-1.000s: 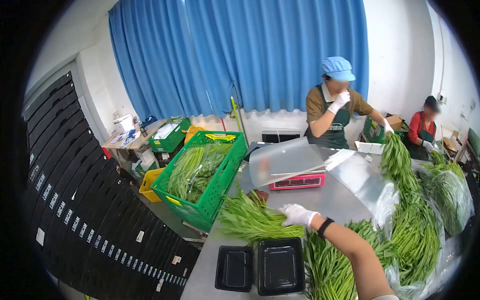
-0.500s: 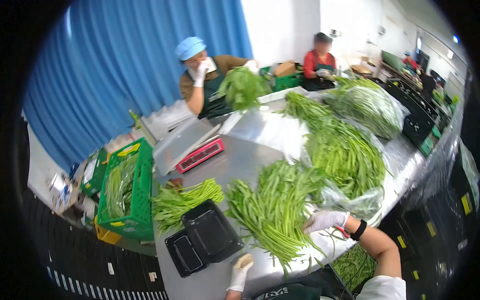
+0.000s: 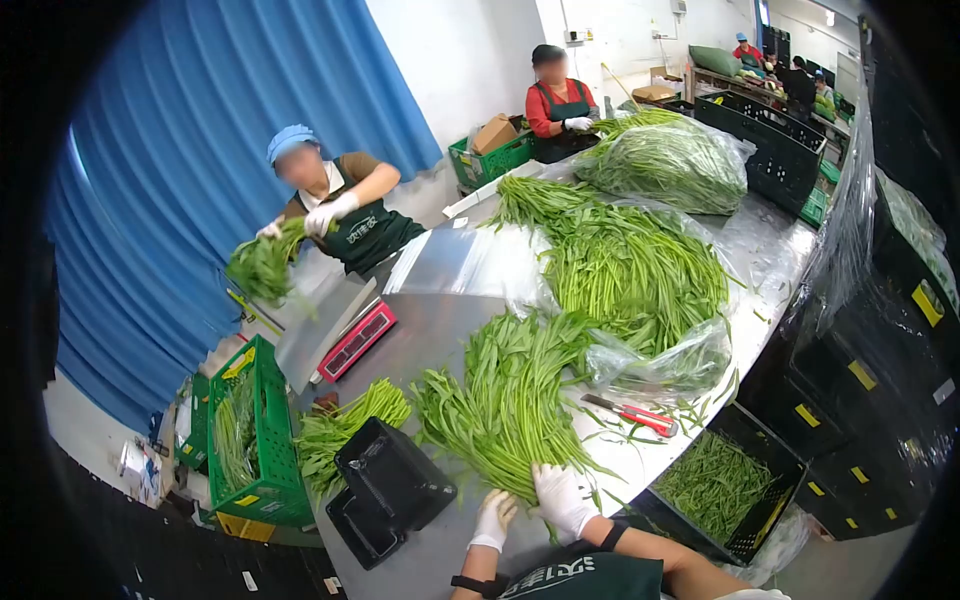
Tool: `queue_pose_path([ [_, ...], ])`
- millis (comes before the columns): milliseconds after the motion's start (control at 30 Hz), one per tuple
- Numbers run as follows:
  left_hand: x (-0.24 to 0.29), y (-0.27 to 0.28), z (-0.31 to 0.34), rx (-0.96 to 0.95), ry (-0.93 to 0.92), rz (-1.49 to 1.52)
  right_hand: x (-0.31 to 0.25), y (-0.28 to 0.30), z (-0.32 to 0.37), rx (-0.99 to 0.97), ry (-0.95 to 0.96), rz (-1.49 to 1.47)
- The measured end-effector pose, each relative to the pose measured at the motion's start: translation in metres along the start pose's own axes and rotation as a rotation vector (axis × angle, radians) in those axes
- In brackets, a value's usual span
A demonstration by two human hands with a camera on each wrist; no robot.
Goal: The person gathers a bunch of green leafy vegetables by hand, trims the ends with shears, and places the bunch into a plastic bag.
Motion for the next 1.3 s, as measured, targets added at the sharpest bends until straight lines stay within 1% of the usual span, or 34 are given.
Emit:
queue_pose_path([
  [33, 0.005, -0.003, 0.000, 0.023, -0.035, -0.116, -0.003, -0.006, 0.004, -0.022, -0.004, 0.052],
  [67, 0.009, -0.007, 0.000, 0.046, -0.070, -0.229, -0.001, -0.008, 0.004, 0.076, -0.017, -0.013],
  [100, 0.010, -0.013, 0.001, 0.040, -0.069, -0.231, 0.005, -0.013, 0.000, 0.079, -0.022, -0.010],
  [200, 0.025, -0.040, 0.013, -0.022, -0.115, -0.282, 0.029, -0.041, -0.017, -0.002, -0.108, -0.459],
  [233, 0.028, -0.048, 0.014, -0.067, -0.140, -0.265, 0.037, -0.045, -0.022, 0.001, -0.110, -0.460],
  [300, 0.034, -0.055, 0.020, -0.115, -0.164, -0.250, 0.050, -0.067, -0.029, -0.348, -0.206, -0.884],
  [333, 0.038, -0.060, 0.024, -0.169, -0.152, -0.206, 0.052, -0.056, -0.029, -0.423, -0.160, -1.090],
  [367, 0.042, -0.066, 0.025, -0.224, -0.141, -0.164, 0.060, -0.054, -0.030, -0.415, -0.159, -1.088],
  [400, 0.046, -0.063, 0.021, -0.230, -0.143, -0.165, 0.061, -0.056, -0.029, -0.476, -0.169, -1.383],
  [433, 0.047, -0.049, 0.015, -0.186, -0.151, -0.154, 0.061, -0.058, -0.027, -0.538, -0.180, -1.679],
  [467, 0.046, -0.035, 0.010, -0.141, -0.156, -0.143, 0.061, -0.064, -0.027, -0.637, -0.216, -1.788],
  [500, 0.044, -0.024, 0.005, -0.142, -0.150, -0.144, 0.063, -0.068, -0.027, -0.636, -0.223, -1.789],
  [567, 0.042, -0.011, -0.001, -0.113, -0.114, -0.030, 0.061, -0.059, -0.025, -0.649, -0.274, -1.954],
  [600, 0.039, -0.008, -0.003, -0.113, -0.112, -0.025, 0.059, -0.057, -0.024, -0.686, -0.316, -1.957],
  [633, 0.037, -0.015, 0.001, -0.160, -0.089, -0.027, 0.057, -0.059, -0.026, -0.691, -0.319, -1.952],
  [667, 0.036, -0.022, 0.004, -0.205, -0.068, -0.029, 0.050, -0.062, -0.026, -0.711, -0.300, -2.007],
  [700, 0.036, -0.026, 0.003, -0.203, -0.069, -0.024, 0.044, -0.064, -0.028, -0.731, -0.280, -2.062],
  [733, 0.046, -0.032, 0.002, -0.172, -0.219, -0.160, 0.044, -0.060, -0.029, -0.653, -0.330, -2.039],
  [767, 0.056, -0.037, 0.002, -0.140, -0.367, -0.299, 0.042, -0.063, -0.029, -0.654, -0.330, -2.040],
  [800, 0.056, -0.041, -0.002, -0.139, -0.366, -0.301, 0.043, -0.068, -0.030, -0.607, -0.347, -2.023],
  [833, 0.052, -0.045, -0.009, -0.149, -0.309, -0.310, 0.044, -0.061, -0.031, -0.559, -0.364, -2.005],
  [867, 0.047, -0.050, -0.013, -0.159, -0.253, -0.318, 0.041, -0.055, -0.028, -0.556, -0.365, -2.007],
  [900, 0.046, -0.054, -0.015, -0.164, -0.254, -0.322, 0.046, -0.050, -0.026, -0.480, -0.379, -1.822],
  [933, 0.044, -0.062, -0.013, -0.175, -0.258, -0.405, 0.052, -0.041, -0.026, -0.403, -0.391, -1.636],
  [967, 0.043, -0.068, -0.010, -0.185, -0.261, -0.487, 0.052, -0.041, -0.026, -0.398, -0.390, -1.637],
  [1033, 0.043, -0.077, -0.003, -0.188, -0.266, -0.519, 0.050, -0.041, -0.027, -0.312, -0.315, -1.481],
  [1067, 0.048, -0.086, 0.004, -0.210, -0.373, -0.612, 0.045, -0.041, -0.030, -0.246, -0.286, -1.602],
  [1100, 0.053, -0.093, 0.013, -0.230, -0.478, -0.705, 0.043, -0.046, -0.029, -0.245, -0.285, -1.605],
  [1133, 0.056, -0.099, 0.021, -0.226, -0.508, -0.783, 0.039, -0.046, -0.028, -0.277, -0.294, -1.697],
  [1167, 0.059, -0.100, 0.025, -0.226, -0.510, -0.784, 0.036, -0.045, -0.028, -0.308, -0.301, -1.788],
  [1200, 0.065, -0.104, 0.030, -0.265, -0.563, -0.845, 0.036, -0.040, -0.029, -0.236, -0.292, -1.819],
  [1233, 0.070, -0.108, 0.036, -0.305, -0.617, -0.906, 0.040, -0.031, -0.031, -0.232, -0.290, -1.820],
  [1267, 0.075, -0.107, 0.041, -0.308, -0.620, -0.910, 0.043, -0.029, -0.031, -0.356, -0.373, -1.856],
  [1300, 0.078, -0.102, 0.043, -0.313, -0.537, -0.736, 0.042, -0.030, -0.031, -0.478, -0.454, -1.886],
])
Point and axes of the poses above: each hand's wrist, its own z-axis away from the middle knuckle, its own y-axis out of the back of the hand, x = y × z, the point moved 8 cm from there along -z, towards the middle knuckle, and after that the axes turned 7 degrees about z, right-handed, at the moved point
